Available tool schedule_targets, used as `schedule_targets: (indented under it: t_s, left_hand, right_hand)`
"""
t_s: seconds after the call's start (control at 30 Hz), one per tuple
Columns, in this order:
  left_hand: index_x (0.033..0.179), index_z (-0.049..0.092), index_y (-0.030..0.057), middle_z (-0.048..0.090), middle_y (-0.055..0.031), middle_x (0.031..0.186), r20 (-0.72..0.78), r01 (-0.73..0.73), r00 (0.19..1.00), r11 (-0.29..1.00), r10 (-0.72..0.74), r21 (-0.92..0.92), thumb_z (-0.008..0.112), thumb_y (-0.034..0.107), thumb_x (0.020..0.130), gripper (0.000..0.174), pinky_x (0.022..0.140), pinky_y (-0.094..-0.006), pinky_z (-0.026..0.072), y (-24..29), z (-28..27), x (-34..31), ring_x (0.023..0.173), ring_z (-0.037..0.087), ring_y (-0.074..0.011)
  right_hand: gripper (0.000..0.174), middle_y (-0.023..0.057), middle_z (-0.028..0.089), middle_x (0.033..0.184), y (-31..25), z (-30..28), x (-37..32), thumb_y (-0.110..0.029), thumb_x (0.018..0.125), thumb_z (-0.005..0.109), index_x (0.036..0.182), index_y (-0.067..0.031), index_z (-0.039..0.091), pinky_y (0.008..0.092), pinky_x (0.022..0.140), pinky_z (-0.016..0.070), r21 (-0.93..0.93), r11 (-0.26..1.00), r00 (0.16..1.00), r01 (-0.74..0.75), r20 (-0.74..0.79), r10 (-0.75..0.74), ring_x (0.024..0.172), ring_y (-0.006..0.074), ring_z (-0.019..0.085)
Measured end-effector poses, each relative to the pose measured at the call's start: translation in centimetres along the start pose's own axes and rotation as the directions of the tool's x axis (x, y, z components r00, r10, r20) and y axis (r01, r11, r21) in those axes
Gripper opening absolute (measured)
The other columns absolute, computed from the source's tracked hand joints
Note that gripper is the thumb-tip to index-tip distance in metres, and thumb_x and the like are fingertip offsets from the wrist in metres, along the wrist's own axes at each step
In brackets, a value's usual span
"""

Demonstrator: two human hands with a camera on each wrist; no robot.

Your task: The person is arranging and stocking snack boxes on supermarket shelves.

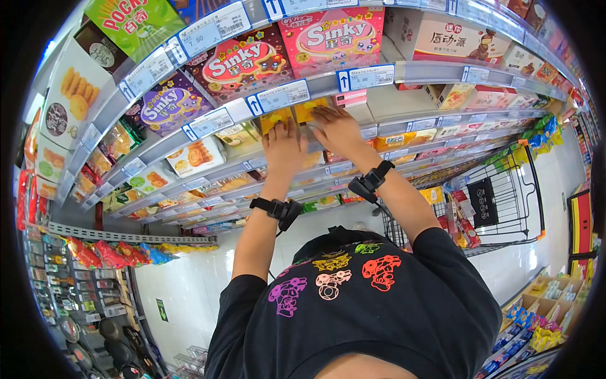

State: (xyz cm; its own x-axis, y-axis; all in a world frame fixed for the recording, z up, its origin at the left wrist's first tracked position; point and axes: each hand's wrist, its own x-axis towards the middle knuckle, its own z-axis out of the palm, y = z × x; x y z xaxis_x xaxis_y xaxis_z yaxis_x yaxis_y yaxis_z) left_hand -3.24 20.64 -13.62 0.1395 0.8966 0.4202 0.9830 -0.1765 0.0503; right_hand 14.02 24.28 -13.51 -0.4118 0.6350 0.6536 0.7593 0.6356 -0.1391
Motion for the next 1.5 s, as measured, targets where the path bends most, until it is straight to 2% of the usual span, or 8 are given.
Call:
schedule_targets:
  t_s: [0.17,0.37,0.57,0.67,0.87,0.97,1.17,1.5]
  left_hand:
    - [0.128,0.049,0.0034,0.047,-0.0171,0.126,0.027,0.021,0.999,1.000,-0.020,-0.023,0.047,0.035,0.087,0.052,0.102,-0.0527,0.0246,0.6,-0.7,0.6,0.118,0.043,-0.0331]
    - [0.133,0.040,0.0003,0.040,-0.0154,0.138,-0.066,-0.117,0.992,0.985,0.110,-0.124,0.052,0.036,0.085,0.062,0.108,-0.0524,0.0172,3.2,0.8,3.2,0.130,0.033,-0.0317]
    - [0.138,0.034,0.0001,0.031,-0.0126,0.146,0.145,-0.118,0.979,0.978,0.143,-0.170,0.052,0.036,0.083,0.068,0.108,-0.0597,0.0088,7.5,1.6,6.6,0.137,0.026,-0.0276]
    - [0.139,0.034,-0.0006,0.029,-0.0104,0.148,0.220,-0.076,0.969,0.985,0.109,-0.153,0.052,0.034,0.081,0.070,0.106,-0.0637,0.0049,8.5,1.7,7.0,0.138,0.024,-0.0267]
    - [0.132,0.042,-0.0023,0.041,-0.0145,0.140,0.160,-0.037,0.984,0.968,0.079,-0.249,0.056,0.038,0.076,0.071,0.105,-0.0642,0.0074,8.1,3.0,6.8,0.132,0.035,-0.0294]
    - [0.133,0.042,-0.0018,0.032,-0.0101,0.147,0.298,0.014,0.953,0.970,0.061,-0.243,0.054,0.038,0.078,0.070,0.106,-0.0651,0.0046,8.3,1.5,7.1,0.137,0.026,-0.0265]
    - [0.122,0.053,0.0025,0.042,-0.0094,0.139,0.176,-0.034,0.980,0.954,0.090,-0.298,0.055,0.037,0.075,0.058,0.102,-0.0681,0.0085,7.9,2.0,6.8,0.131,0.035,-0.0277]
    - [0.120,0.055,0.0037,0.046,-0.0114,0.134,0.116,-0.017,0.992,0.977,0.043,-0.214,0.057,0.038,0.075,0.057,0.101,-0.0651,0.0147,8.2,1.8,6.7,0.124,0.042,-0.0307]
  right_hand:
    - [0.032,0.0120,0.064,0.103,0.8,-1.2,-0.1,-0.023,0.076,0.064,0.100,-0.0015,0.061,0.0399,0.091,0.0443,0.190,0.963,0.972,-0.190,-0.102,0.212,0.101,0.0286,0.059]
    - [0.058,0.0174,0.056,0.115,4.8,-3.6,-0.5,-0.027,0.067,0.073,0.112,0.0012,0.049,0.0420,0.091,0.0411,-0.042,0.851,0.818,-0.523,-0.304,0.488,0.109,0.0324,0.052]
    - [0.085,0.0189,0.053,0.124,6.3,-4.2,0.6,-0.038,0.064,0.071,0.130,0.0027,0.038,0.0450,0.103,0.0330,-0.193,0.716,0.690,-0.671,0.190,0.698,0.118,0.0303,0.049]
    - [0.087,0.0185,0.057,0.120,6.7,-4.3,0.9,-0.041,0.065,0.068,0.133,0.0028,0.037,0.0448,0.106,0.0308,-0.217,0.699,0.634,-0.682,0.302,0.712,0.115,0.0288,0.053]
    - [0.072,0.0160,0.065,0.101,6.6,-4.0,0.3,-0.040,0.065,0.067,0.123,0.0004,0.050,0.0441,0.103,0.0342,-0.188,0.749,0.723,-0.635,0.194,0.663,0.100,0.0275,0.061]
    - [0.070,0.0154,0.066,0.094,6.7,-3.6,0.0,-0.041,0.066,0.066,0.120,-0.0006,0.052,0.0429,0.102,0.0351,-0.220,0.764,0.752,-0.607,0.153,0.642,0.093,0.0278,0.063]
    - [0.062,0.0153,0.066,0.077,6.7,-3.1,-0.6,-0.045,0.064,0.066,0.107,0.0003,0.058,0.0426,0.100,0.0369,-0.162,0.786,0.795,-0.597,0.015,0.607,0.078,0.0303,0.065]
    - [0.055,0.0177,0.064,0.072,6.6,-2.8,-1.0,-0.035,0.067,0.063,0.103,0.0061,0.056,0.0437,0.094,0.0405,-0.215,0.825,0.852,-0.523,-0.167,0.496,0.072,0.0322,0.064]
